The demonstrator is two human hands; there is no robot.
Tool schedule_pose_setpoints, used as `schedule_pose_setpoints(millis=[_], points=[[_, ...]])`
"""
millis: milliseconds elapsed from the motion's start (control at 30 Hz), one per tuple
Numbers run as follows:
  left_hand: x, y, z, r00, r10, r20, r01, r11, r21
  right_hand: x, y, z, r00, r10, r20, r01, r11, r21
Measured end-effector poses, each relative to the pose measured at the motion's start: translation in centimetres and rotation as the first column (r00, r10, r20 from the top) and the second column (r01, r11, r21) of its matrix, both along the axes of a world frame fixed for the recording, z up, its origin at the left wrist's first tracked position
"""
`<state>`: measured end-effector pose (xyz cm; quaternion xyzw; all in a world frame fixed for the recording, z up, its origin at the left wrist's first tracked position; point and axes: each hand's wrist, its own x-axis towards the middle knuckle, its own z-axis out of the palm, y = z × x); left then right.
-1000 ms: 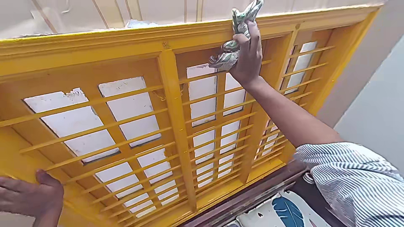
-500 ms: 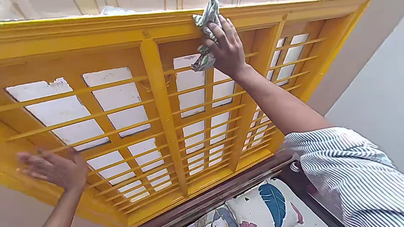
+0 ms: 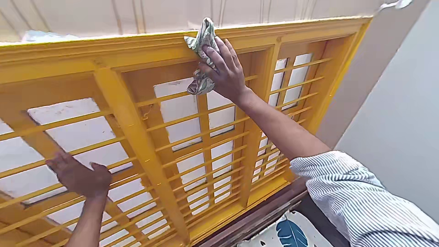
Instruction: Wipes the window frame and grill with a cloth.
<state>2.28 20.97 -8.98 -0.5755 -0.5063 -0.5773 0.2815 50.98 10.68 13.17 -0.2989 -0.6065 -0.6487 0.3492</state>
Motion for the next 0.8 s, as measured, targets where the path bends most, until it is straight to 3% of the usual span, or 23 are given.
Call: schedule_pose_setpoints(millis=[100, 200, 333, 400, 500, 600, 700, 800], points=[[-1.4, 0.9, -1.7, 0.999, 0.049, -0.007, -0.049, 0.998, -0.046, 4.7, -0.7, 0.3, 0.999, -0.036, -0.032, 0.036, 0.999, 0.017], [-2.3, 2.3, -3.0, 0.998, 0.058, -0.004, -0.058, 0.997, -0.058, 9.8, -1.5, -0.4, 0.977, -0.052, -0.209, 0.056, 0.998, 0.015], [-1.9, 1.8, -3.4, 0.998, 0.066, 0.006, -0.066, 0.997, -0.039, 11.3, -1.5, -0.9, 0.923, -0.006, -0.385, 0.012, 1.000, 0.012], [-1.5, 1.0, -3.2, 0.998, 0.059, 0.025, -0.057, 0.996, -0.061, 10.1, -1.3, -1.0, 0.943, 0.011, -0.333, -0.005, 1.000, 0.020], [-1.0, 0.5, -3.1, 0.996, 0.076, 0.036, -0.072, 0.993, -0.089, 8.9, -1.0, -0.5, 0.991, 0.063, -0.119, -0.064, 0.998, -0.006], [-1.3, 1.0, -3.1, 0.997, 0.069, 0.042, -0.067, 0.997, -0.044, 10.3, -1.9, 0.3, 0.999, 0.008, -0.045, -0.009, 1.000, -0.010], [-0.7, 0.2, -2.7, 0.998, 0.046, 0.045, -0.044, 0.998, -0.045, 13.1, -3.4, 0.0, 0.966, -0.072, -0.247, 0.071, 0.997, -0.013], [-0.3, -0.1, -2.5, 0.997, 0.062, 0.044, -0.060, 0.998, -0.034, 14.0, -5.7, 0.4, 0.866, -0.067, -0.495, 0.012, 0.994, -0.112]])
